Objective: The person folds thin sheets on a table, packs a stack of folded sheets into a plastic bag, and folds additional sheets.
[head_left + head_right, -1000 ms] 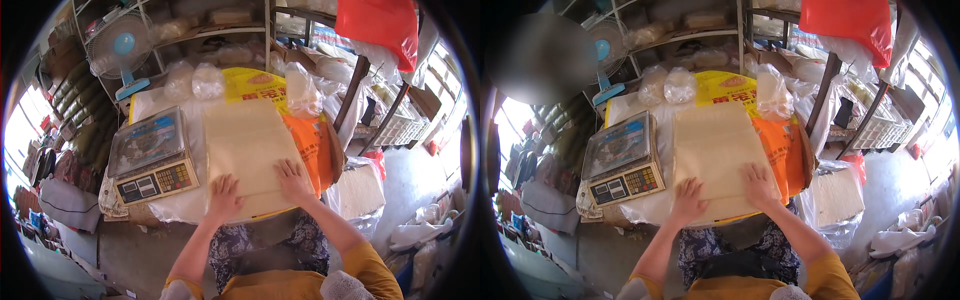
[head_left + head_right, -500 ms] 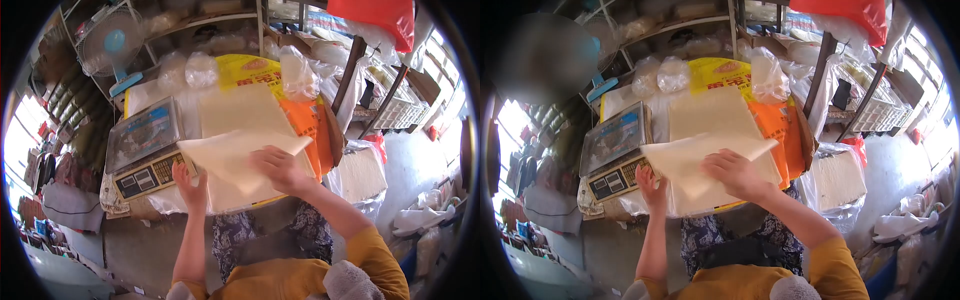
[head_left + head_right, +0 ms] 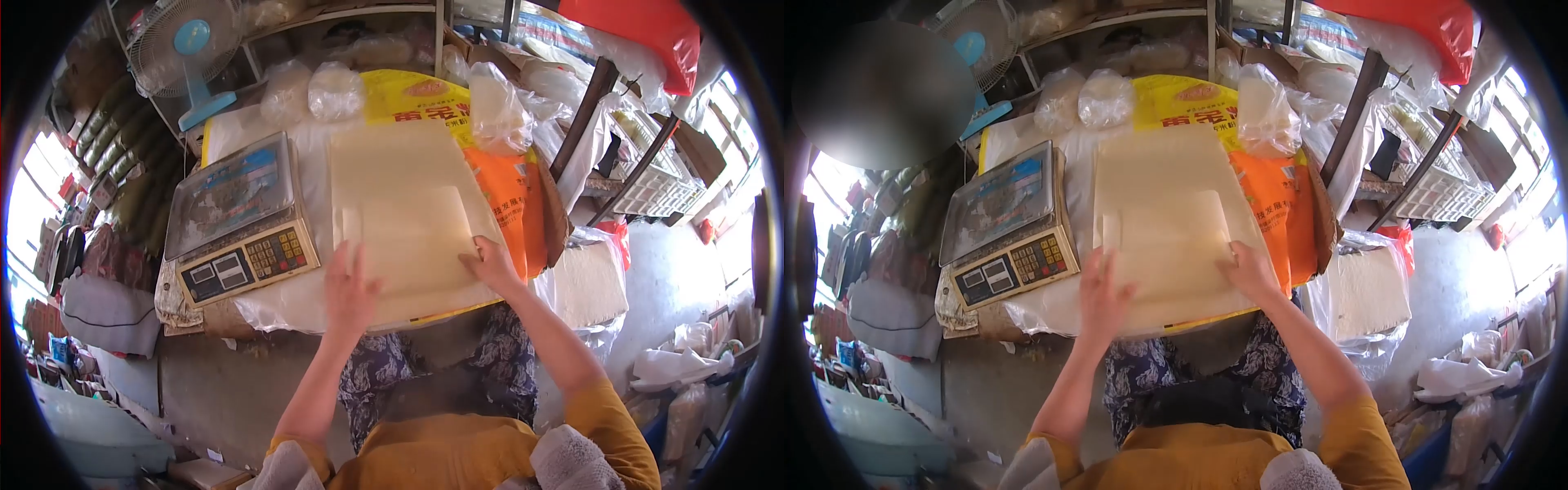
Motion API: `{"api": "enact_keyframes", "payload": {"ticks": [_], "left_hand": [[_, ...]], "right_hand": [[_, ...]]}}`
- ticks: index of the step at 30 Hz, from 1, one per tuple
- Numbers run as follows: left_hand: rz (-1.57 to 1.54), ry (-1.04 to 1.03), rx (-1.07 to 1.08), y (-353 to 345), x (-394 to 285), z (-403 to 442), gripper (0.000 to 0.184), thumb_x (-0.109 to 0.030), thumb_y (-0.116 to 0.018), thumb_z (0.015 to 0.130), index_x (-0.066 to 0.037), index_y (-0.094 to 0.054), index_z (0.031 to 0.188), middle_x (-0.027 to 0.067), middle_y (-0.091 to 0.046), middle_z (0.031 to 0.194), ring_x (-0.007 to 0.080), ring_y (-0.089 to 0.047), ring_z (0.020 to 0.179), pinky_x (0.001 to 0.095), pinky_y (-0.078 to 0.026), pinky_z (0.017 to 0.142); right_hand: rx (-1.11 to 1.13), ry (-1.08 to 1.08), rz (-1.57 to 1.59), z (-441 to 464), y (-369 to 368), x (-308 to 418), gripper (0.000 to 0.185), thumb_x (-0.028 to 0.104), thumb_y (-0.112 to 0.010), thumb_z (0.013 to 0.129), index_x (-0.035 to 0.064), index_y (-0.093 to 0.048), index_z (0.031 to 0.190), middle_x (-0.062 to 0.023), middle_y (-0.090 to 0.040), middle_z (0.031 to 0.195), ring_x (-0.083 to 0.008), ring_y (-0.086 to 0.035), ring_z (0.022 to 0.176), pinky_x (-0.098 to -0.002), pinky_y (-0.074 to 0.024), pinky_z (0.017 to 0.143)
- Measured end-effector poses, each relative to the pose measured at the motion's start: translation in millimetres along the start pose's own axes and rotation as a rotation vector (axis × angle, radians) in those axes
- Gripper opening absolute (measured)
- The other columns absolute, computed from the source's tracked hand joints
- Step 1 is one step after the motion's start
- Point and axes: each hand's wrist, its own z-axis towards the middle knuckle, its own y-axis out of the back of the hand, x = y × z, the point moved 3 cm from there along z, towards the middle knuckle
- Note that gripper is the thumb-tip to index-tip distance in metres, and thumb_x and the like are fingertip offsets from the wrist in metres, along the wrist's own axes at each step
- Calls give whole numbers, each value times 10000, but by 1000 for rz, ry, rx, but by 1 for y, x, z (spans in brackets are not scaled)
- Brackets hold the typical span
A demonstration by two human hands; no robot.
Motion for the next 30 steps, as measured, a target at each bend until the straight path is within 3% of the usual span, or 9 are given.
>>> {"api": "enact_keyframes", "payload": {"ticks": [6, 9, 12, 14, 17, 20, 23, 26, 30], "left_hand": [[255, -294, 329, -10, -8, -2, 634, -390, -695, 764, -86, -510, 1288, 141, -443, 1347, 360, -411, 1253, 419, -320, 1063], [149, -305, 453, -5, 10, 11, 559, -308, -707, 760, -78, -537, 1241, 130, -553, 1225, 355, -500, 1168, 405, -385, 1015], [-189, -27, 595, 10, 35, 21, 552, -196, -726, 732, -56, -528, 1228, 113, -650, 1054, 352, -586, 1046, 393, -448, 946], [-416, 258, 625, 27, 37, 22, 573, -133, -737, 696, -37, -524, 1218, 98, -679, 944, 343, -625, 959, 380, -478, 898], [-834, 543, 301, 13, 41, 29, 577, -128, -762, 683, -23, -520, 1195, 110, -614, 1122, 324, -580, 1031, 406, -462, 907], [-150, 323, -32, -10, 28, 51, 589, -265, -701, 788, -44, -481, 1288, 156, -479, 1330, 313, -454, 1228, 424, -388, 1003], [187, 30, 260, -57, 20, 52, 614, -441, -582, 870, -69, -448, 1340, 153, -381, 1424, 305, -367, 1311, 446, -319, 1060], [284, -33, 229, -62, 19, 40, 698, -565, -463, 886, -87, -402, 1390, 155, -336, 1460, 299, -271, 1371, 442, -202, 1124], [144, 62, 241, -57, 19, 40, 660, -412, -555, 887, -80, -348, 1418, 162, -275, 1489, 295, -244, 1386, 443, -187, 1131]], "right_hand": [[-146, 618, -505, -7, 8, 43, 848, 295, -704, 765, 60, -240, 1435, -198, -353, 1414, -356, -353, 1306, -461, -335, 1049], [219, 536, -588, -16, 15, 38, 808, 313, -713, 771, 71, -299, 1421, -174, -295, 1476, -334, -202, 1396, -458, -197, 1132], [295, 703, -542, -15, 29, 19, 694, 353, -679, 810, 65, -397, 1376, -166, -417, 1402, -280, -339, 1349, -404, -287, 1102], [298, 455, -127, -16, 35, 0, 584, 416, -657, 815, 46, -512, 1242, -200, -521, 1248, -301, -457, 1231, -418, -364, 1025], [168, 89, 49, 1, 34, -4, 499, 468, -621, 833, 23, -605, 1060, -213, -619, 996, -318, -589, 1018, -431, -443, 885], [-32, -36, -70, 23, 22, 4, 449, 446, -579, 866, 8, -607, 959, -211, -632, 857, -345, -624, 890, -466, -453, 777], [-96, -5, -327, 36, 20, 26, 437, 393, -538, 898, 48, -551, 1166, -207, -596, 1075, -338, -567, 1051, -475, -426, 876], [-266, 330, -597, 35, 4, 31, 507, 349, -501, 920, 105, -413, 1355, -172, -480, 1305, -334, -445, 1221, -510, -346, 995], [-302, 567, -677, 36, -31, 19, 537, 334, -486, 923, 138, -357, 1406, -129, -405, 1392, -327, -359, 1294, -532, -255, 1073]]}}
